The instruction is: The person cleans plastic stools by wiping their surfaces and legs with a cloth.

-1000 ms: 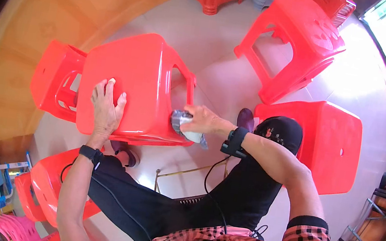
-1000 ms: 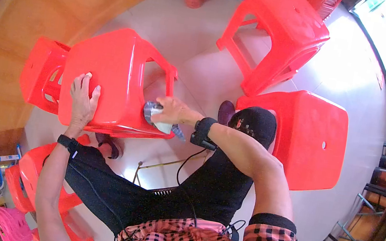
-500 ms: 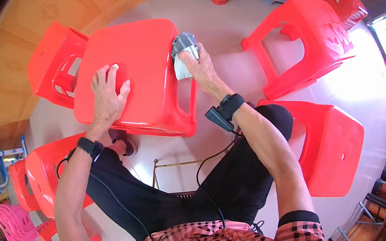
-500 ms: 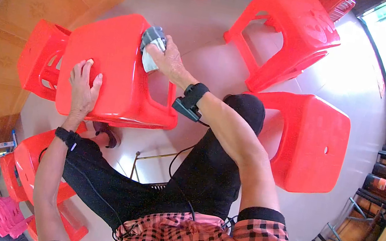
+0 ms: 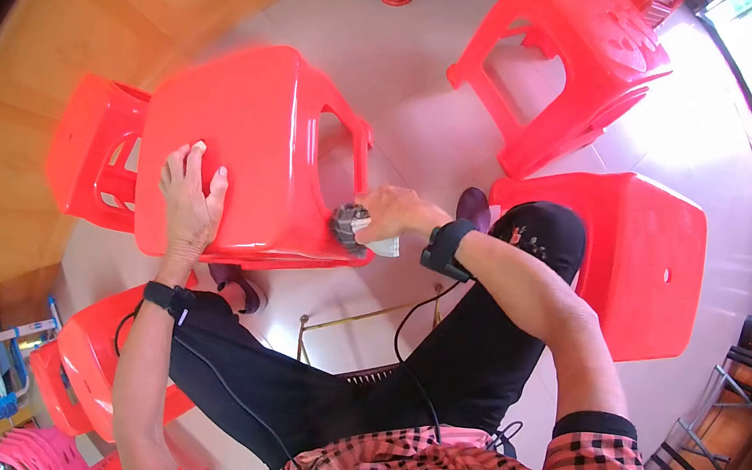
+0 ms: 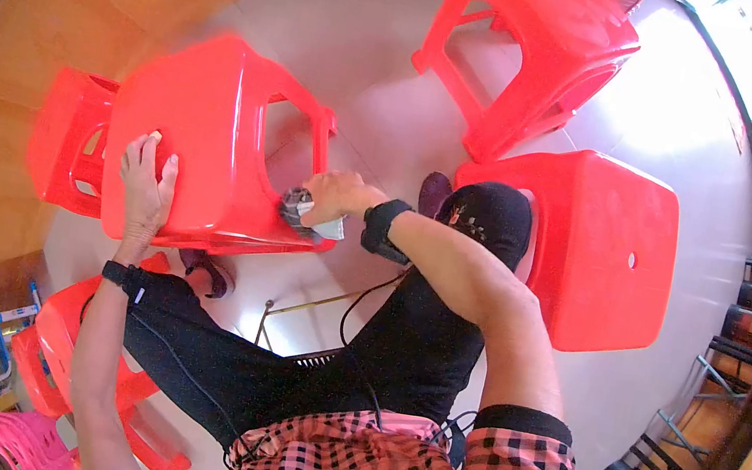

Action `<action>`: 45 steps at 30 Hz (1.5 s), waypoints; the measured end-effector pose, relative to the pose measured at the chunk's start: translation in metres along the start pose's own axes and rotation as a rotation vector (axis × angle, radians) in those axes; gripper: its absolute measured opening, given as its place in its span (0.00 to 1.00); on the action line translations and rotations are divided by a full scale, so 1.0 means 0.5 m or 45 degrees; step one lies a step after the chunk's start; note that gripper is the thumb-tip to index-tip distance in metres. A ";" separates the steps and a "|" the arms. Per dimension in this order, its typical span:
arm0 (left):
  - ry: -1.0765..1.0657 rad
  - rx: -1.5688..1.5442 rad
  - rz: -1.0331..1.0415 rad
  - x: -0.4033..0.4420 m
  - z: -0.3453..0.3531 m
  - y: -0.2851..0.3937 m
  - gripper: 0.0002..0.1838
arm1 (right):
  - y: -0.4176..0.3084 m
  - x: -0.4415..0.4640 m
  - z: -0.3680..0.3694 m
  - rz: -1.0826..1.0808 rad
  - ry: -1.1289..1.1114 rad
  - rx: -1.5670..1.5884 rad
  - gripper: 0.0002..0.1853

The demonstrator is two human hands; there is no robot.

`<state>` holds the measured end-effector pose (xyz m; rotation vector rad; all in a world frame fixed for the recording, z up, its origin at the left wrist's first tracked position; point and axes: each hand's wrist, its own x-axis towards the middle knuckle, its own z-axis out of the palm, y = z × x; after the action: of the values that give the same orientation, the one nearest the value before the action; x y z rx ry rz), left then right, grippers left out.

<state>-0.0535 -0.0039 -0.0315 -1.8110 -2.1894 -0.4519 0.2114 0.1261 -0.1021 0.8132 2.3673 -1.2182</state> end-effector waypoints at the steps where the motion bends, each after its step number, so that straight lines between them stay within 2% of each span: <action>1: 0.004 0.003 -0.009 -0.001 0.000 0.000 0.25 | -0.008 0.000 0.005 0.096 0.050 -0.229 0.34; 2: 0.009 0.013 -0.008 -0.002 0.000 -0.002 0.25 | -0.012 0.004 0.010 0.134 0.222 -0.153 0.30; 3: 0.018 -0.031 -0.015 -0.002 -0.001 0.000 0.25 | -0.015 0.011 0.006 0.122 0.227 -0.155 0.30; 5: 0.031 -0.069 -0.019 -0.003 -0.006 0.004 0.25 | -0.017 0.029 -0.009 0.001 0.759 0.231 0.30; 7: 0.074 -0.166 -0.030 -0.003 -0.011 0.011 0.26 | -0.030 0.032 -0.053 -0.115 0.870 0.340 0.28; 9: 0.072 -0.171 0.009 -0.004 -0.010 0.019 0.28 | -0.049 0.005 -0.095 -0.356 0.672 1.289 0.27; 10: 0.066 -0.183 0.033 -0.001 -0.012 0.029 0.30 | -0.067 -0.019 -0.113 -0.424 0.634 1.417 0.24; 11: 0.067 -0.183 0.041 0.000 -0.010 0.044 0.30 | -0.063 -0.016 -0.119 -0.426 0.641 1.419 0.24; 13: -0.012 -0.188 0.087 0.005 -0.015 0.102 0.35 | -0.056 0.000 -0.137 -0.619 0.327 1.703 0.21; 14: -0.032 -0.237 0.100 0.010 -0.016 0.130 0.39 | -0.049 -0.002 -0.141 -0.629 0.202 1.802 0.20; 15: -0.033 -0.232 0.107 0.015 -0.014 0.156 0.39 | -0.051 -0.004 -0.142 -0.636 0.206 1.806 0.20; 17: -0.060 -0.636 0.054 0.028 -0.010 0.194 0.39 | -0.061 -0.016 -0.147 -0.820 -0.093 2.080 0.23; 18: -0.019 -0.803 0.063 0.028 0.009 0.198 0.39 | -0.072 -0.027 -0.150 -0.824 -0.088 2.079 0.23; 19: -0.020 -0.804 0.068 0.032 0.010 0.208 0.39 | -0.086 -0.042 -0.154 -0.859 -0.062 2.131 0.24; 21: -0.100 -1.062 -0.010 0.038 0.011 0.228 0.34 | -0.078 -0.055 -0.161 -0.895 -0.022 2.190 0.26; 22: -0.107 -1.066 -0.002 0.042 0.012 0.240 0.34 | -0.058 -0.062 -0.172 -0.981 -0.150 2.220 0.28; 23: -0.227 -1.299 -0.083 0.046 0.013 0.253 0.29 | -0.044 -0.066 -0.177 -1.067 -0.281 2.246 0.31; 24: -0.349 -1.526 -0.168 0.049 0.014 0.259 0.23 | -0.051 -0.073 -0.180 -0.926 -0.057 2.322 0.32; 25: -0.354 -1.525 -0.163 0.050 0.022 0.259 0.23 | -0.044 -0.071 -0.185 -0.930 -0.051 2.326 0.32; 27: -0.363 -1.636 -0.366 0.054 0.039 0.253 0.12 | -0.031 -0.071 -0.203 -1.020 -0.143 2.373 0.30; 28: -0.367 -1.637 -0.362 0.061 0.042 0.247 0.12 | -0.034 -0.082 -0.206 -0.973 0.003 2.353 0.27; 30: -0.528 -2.001 -0.688 0.078 0.043 0.237 0.12 | -0.027 -0.070 -0.215 -1.077 -0.038 2.346 0.26; 31: -0.534 -2.003 -0.688 0.081 0.039 0.235 0.12 | -0.026 -0.064 -0.218 -1.182 -0.088 2.330 0.25; 32: -0.523 -2.056 -0.803 0.085 0.035 0.232 0.12 | -0.026 -0.059 -0.218 -1.180 -0.083 2.332 0.25; 34: -0.390 -2.217 -1.052 0.099 0.003 0.250 0.13 | -0.048 -0.073 -0.226 -0.951 0.491 2.301 0.18; 35: -0.391 -2.219 -1.052 0.105 -0.009 0.250 0.13 | -0.046 -0.071 -0.227 -0.949 0.493 2.300 0.18; 37: -0.256 -2.254 -1.059 0.114 -0.025 0.240 0.14 | -0.048 -0.071 -0.234 -0.832 1.024 1.620 0.20; 38: -0.253 -2.217 -1.008 0.119 -0.026 0.228 0.14 | -0.041 -0.076 -0.236 -0.684 1.122 1.267 0.24; 39: -0.245 -2.216 -1.017 0.121 -0.032 0.229 0.14 | -0.044 -0.071 -0.229 -0.685 1.112 1.268 0.24; 41: -0.281 -2.081 -0.781 0.127 -0.043 0.240 0.15 | -0.049 -0.062 -0.212 -0.700 1.209 0.720 0.26; 42: -0.329 -2.056 -0.724 0.132 -0.035 0.248 0.17 | -0.055 -0.048 -0.205 -0.750 1.053 0.786 0.35; 43: -0.323 -2.058 -0.726 0.133 -0.033 0.253 0.17 | -0.055 -0.040 -0.196 -0.752 1.048 0.783 0.35; 45: -0.538 -1.959 -0.688 0.136 -0.037 0.269 0.18 | -0.061 -0.035 -0.173 -0.659 0.861 0.805 0.46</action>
<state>0.0662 0.0731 0.0216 -1.7461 -2.8116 -2.6265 0.2009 0.1773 -0.0246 0.9267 2.8561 -2.2804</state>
